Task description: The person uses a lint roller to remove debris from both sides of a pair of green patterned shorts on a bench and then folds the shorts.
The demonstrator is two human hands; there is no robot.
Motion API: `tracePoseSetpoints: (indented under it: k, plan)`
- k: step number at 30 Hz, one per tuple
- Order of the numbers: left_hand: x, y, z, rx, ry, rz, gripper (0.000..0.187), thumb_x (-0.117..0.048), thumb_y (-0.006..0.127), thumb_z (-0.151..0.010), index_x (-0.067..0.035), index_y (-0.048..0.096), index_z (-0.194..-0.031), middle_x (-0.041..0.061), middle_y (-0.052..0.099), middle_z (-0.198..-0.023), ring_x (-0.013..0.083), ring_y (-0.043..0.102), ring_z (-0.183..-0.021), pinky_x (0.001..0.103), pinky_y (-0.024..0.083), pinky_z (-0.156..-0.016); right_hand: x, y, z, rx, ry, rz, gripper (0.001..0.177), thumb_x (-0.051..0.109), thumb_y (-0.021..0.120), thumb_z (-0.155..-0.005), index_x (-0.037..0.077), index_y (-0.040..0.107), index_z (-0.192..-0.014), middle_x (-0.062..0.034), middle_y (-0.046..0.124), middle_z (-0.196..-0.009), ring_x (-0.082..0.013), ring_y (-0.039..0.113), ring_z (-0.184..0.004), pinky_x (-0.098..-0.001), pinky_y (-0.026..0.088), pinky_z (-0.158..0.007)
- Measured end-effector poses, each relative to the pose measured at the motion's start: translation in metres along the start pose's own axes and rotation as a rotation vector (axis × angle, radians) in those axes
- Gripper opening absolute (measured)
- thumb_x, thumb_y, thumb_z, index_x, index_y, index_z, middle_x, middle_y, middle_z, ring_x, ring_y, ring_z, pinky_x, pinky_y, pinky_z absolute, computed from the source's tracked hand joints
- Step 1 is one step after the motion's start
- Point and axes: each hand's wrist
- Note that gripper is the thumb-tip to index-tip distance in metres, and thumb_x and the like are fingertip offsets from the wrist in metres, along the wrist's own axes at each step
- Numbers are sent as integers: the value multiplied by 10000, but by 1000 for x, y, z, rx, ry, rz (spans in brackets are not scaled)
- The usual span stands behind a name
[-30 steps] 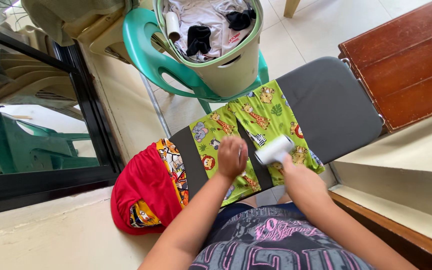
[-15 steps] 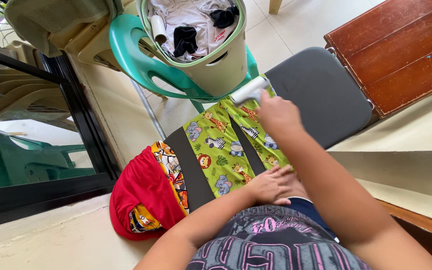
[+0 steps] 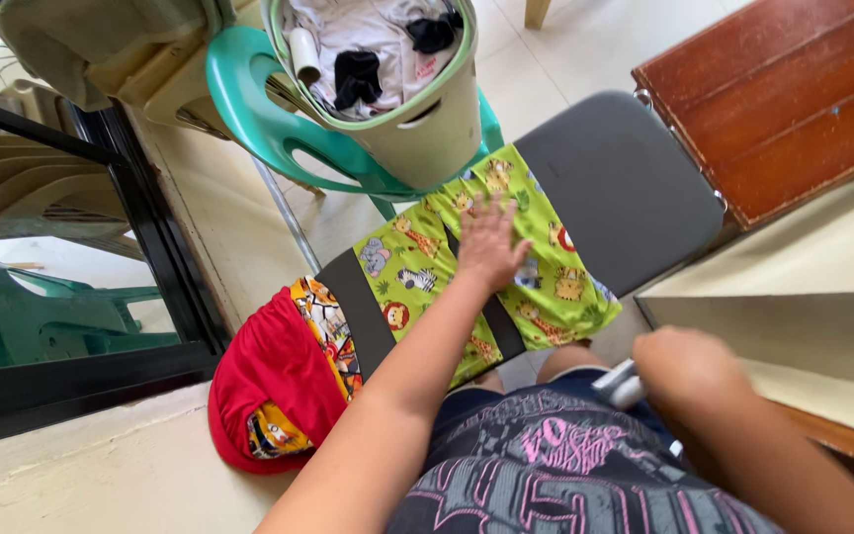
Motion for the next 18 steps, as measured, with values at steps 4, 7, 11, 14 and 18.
tracePoseSetpoints:
  k: [4,7,11,14,18]
  plan:
    - [-59,2,43,510,225,48,908,-720,318,-979,-106,202,-1636,178,306,-1631,359,230,-1523,538,121,-1252,-6,-64,-26,-350,-79,-33,139,173,638,-864,89,746,-840,-166,751,-882,-331,748,-884,-453,605,-812]
    - [-95,-10,90,113,481,216,850,-685,385,-936,-76,404,-1528,167,492,-1603,350,365,-1530,523,211,-1245,28,-110,-91,-632,-159,-324,240,204,660,-888,33,624,-1052,-233,711,-874,-427,702,-834,-532,556,-736]
    - [-95,-22,106,273,368,631,432,-458,531,-983,-109,684,-1186,125,708,-1235,355,595,-1288,516,419,-1108,73,-109,-155,-693,-151,-397,446,255,607,-965,59,512,-1354,-253,698,-939,-448,706,-853,-540,563,-731]
    - [-70,-41,109,135,11,725,230,-297,606,-991,-88,692,-950,135,717,-968,339,686,-977,458,548,-896,61,-61,-139,-636,-201,-375,461,151,577,-957,71,498,-1404,-230,703,-977,-427,714,-884,-532,568,-750]
    - [-37,-51,86,-239,-221,554,189,-240,590,-998,-68,660,-968,142,679,-979,339,649,-989,463,520,-936,2,-7,-56,-324,-170,-190,368,95,583,-872,35,534,-1231,-197,717,-941,-375,718,-924,-507,570,-803]
Point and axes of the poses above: each hand's wrist, its own z-axis away from the middle knuckle, its own y-axis out of the palm, x = y × z
